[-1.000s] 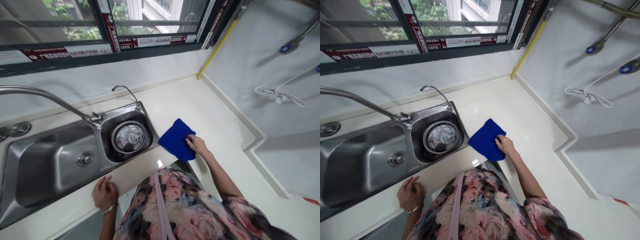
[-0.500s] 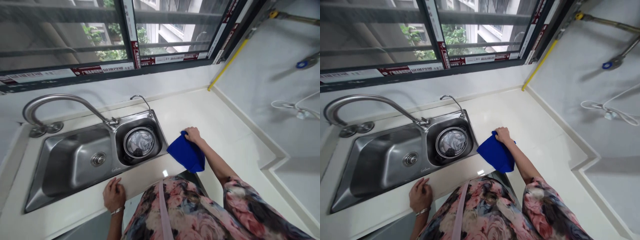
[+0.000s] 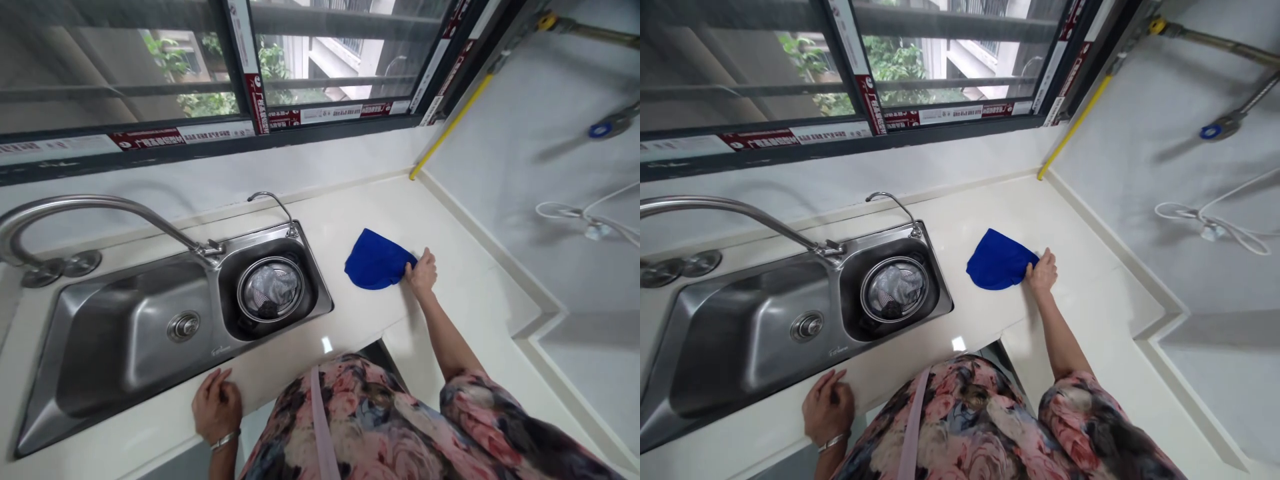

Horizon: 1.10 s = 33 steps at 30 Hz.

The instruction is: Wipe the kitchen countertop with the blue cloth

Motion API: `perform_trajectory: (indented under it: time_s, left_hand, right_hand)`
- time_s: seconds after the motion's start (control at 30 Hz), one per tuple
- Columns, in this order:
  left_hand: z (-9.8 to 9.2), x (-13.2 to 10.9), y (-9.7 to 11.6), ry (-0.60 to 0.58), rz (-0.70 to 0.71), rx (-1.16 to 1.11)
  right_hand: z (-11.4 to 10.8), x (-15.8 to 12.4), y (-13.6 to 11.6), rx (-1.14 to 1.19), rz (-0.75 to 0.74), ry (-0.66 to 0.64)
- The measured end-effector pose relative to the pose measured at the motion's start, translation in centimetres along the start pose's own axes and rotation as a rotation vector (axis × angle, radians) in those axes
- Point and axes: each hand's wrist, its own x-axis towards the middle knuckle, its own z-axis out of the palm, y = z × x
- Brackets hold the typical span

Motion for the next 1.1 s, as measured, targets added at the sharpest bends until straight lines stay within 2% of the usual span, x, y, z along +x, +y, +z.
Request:
perform_trajectory:
  time_s: [0.13, 0.2, 0.33, 0.43, 0.5, 0.6, 0.7, 0.8, 0.83, 0.9, 0.97, 1.0, 1.1]
  left_hand:
    - [-0.1, 0.1, -0.2, -0.026, -0.013, 0.04]
    - [-0.2, 0.2, 0.0, -0.046, -0.034, 0.042]
    - [-0.4, 0.2, 0.6, -0.044, -0.074, 0.051]
    - [-0.5, 0.3, 0.7, -0.049, -0.081, 0.068]
    - [-0.6, 0.4, 0.6, -0.075, -0.078, 0.062]
    - [-0.6, 0.5, 0.3, -0.114, -0.086, 0.032]
    - [-0.5, 0.4, 0.2, -0.117, -0.11, 0.019]
    - [-0.5, 0.3, 0.3, -0.117, -0.106, 0.016]
    - [-0.5, 0.2, 0.3, -0.118, -0.099, 0.015]
    - [-0.5, 0.2, 0.3, -0.107, -0.09, 0.023]
    - [-0.6, 0.3, 0.2, -0.09, -0.078, 0.037]
    - [-0.6, 0.3, 0.2, -0.086, -0.072, 0.043]
    - [-0.7, 0.4, 0.2, -0.105, -0.072, 0.044]
  right_hand:
    - [1.8, -4.8, 0.2, 0.091, -0.353, -0.076]
    - [2.6, -7.1, 0.3, 0.082, -0.48, -0.099]
    - [3.4, -9.6, 1.2, 0.048, -0.522, -0.074]
    - [3.6, -9.1, 1.4, 0.036, -0.477, -0.066]
    - [3.5, -7.7, 1.0, -0.002, -0.461, -0.117]
    - [2.5, -5.4, 0.2, -0.051, -0.511, -0.287]
    - [0.5, -4.2, 0.2, -0.05, -0.589, -0.441]
    - [-1.8, -3.9, 0.5, -0.074, -0.555, -0.598]
    - [-2.2, -3.9, 0.3, -0.068, -0.518, -0.581]
    - [-2.2, -3.7, -0.6, -0.026, -0.456, -0.413]
    - [-0.8, -3.6, -2.3, 0.003, -0.444, -0.202]
    - [0.4, -3.6, -3.3, -0.008, -0.452, -0.149]
    - [4.2, -3.9, -6.1, -0.095, -0.48, -0.167]
